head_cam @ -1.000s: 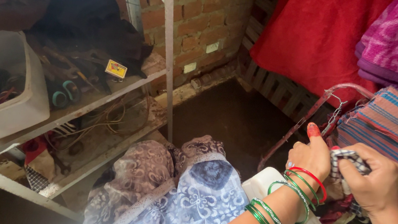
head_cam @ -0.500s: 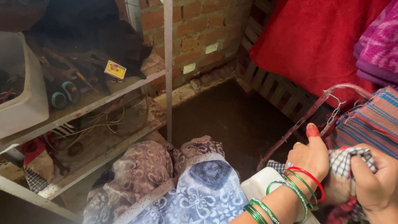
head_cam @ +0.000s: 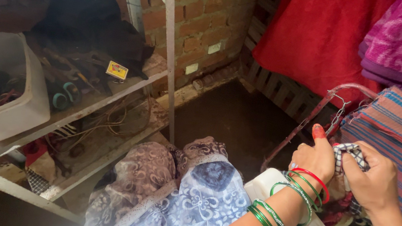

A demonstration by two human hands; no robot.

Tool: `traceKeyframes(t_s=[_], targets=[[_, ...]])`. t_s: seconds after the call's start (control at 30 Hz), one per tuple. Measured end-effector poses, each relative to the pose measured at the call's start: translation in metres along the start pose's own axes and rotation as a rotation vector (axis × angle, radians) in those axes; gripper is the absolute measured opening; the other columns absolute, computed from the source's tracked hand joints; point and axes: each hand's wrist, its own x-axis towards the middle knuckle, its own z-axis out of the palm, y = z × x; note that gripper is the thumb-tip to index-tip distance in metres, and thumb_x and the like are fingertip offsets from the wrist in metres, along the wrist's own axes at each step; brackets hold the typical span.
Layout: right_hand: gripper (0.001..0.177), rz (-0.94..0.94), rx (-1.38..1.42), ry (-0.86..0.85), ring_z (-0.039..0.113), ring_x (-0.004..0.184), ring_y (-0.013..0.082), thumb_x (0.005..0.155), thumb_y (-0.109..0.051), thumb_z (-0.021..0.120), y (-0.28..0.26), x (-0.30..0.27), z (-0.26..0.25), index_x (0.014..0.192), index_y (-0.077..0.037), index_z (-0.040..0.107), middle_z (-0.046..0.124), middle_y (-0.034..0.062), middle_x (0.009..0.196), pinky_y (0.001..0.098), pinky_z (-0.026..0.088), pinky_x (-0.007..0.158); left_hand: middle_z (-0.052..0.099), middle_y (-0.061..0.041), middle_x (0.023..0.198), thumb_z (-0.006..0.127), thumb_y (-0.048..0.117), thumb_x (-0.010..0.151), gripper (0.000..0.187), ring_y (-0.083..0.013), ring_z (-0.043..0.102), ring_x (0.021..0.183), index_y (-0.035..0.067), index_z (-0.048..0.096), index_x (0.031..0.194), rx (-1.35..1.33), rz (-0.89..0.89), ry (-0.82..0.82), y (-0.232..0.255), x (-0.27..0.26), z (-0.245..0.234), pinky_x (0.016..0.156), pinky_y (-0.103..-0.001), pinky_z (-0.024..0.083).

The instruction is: The person uses a wrench to tighten or loosen a metal component held within a patterned cloth. The person performs this action while sitting at a workbench, handling the tool and the cloth repeatedly.

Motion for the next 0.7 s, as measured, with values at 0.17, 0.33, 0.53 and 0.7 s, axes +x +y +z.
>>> traceKeyframes(t_s=[0.17, 0.33, 0.53, 0.7], targets=[[0.014, 0.046, 0.001, -0.04, 0.053, 0.06, 0.011, 0.091, -0.012, 0.063, 0.017, -0.001, -0.007, 0.092, -0.001, 0.071, 0.059, 0.0074, 0.07, 0.0305, 0.044, 0.061, 0.06, -0.032, 0.133, 0.019, 0.074, 0.097, 0.098, -0.0438, 0.059, 0.127, -0.008, 0.057, 0.134, 0.014, -0.008, -0.028, 0.001, -0.002, 0.0, 0.108, -0.05, 0.044], [0.02, 0.055, 0.409, 0.023, 0.052, 0.073, 0.0044, 0.097, -0.01, 0.055, 0.049, -0.002, -0.003, 0.094, 0.003, 0.07, 0.063, -0.0019, 0.079, 0.0244, 0.043, 0.067, 0.059, -0.034, 0.135, 0.019, 0.074, 0.098, 0.1, -0.045, 0.057, 0.128, -0.011, 0.056, 0.134, -0.006, 0.003, 0.001, -0.001, 0.003, 0.004, 0.109, -0.051, 0.043], [0.024, 0.048, 0.422, 0.314, 0.058, 0.081, 0.004, 0.107, -0.005, 0.052, 0.07, -0.004, 0.002, 0.1, 0.007, 0.071, 0.067, -0.001, 0.09, 0.0235, 0.046, 0.076, 0.056, -0.035, 0.137, 0.019, 0.074, 0.099, 0.1, -0.0466, 0.056, 0.129, -0.012, 0.053, 0.136, -0.014, 0.016, -0.018, -0.005, 0.006, 0.005, 0.109, -0.051, 0.043], [0.025, 0.046, 0.421, 0.34, 0.059, 0.083, 0.0055, 0.109, -0.004, 0.05, 0.092, -0.003, 0.0, 0.105, 0.008, 0.072, 0.068, 0.0024, 0.094, 0.0229, 0.046, 0.076, 0.057, -0.035, 0.136, 0.021, 0.073, 0.099, 0.098, -0.0465, 0.056, 0.129, -0.013, 0.054, 0.134, -0.041, 0.015, 0.002, -0.003, 0.004, 0.003, 0.109, -0.051, 0.043]])
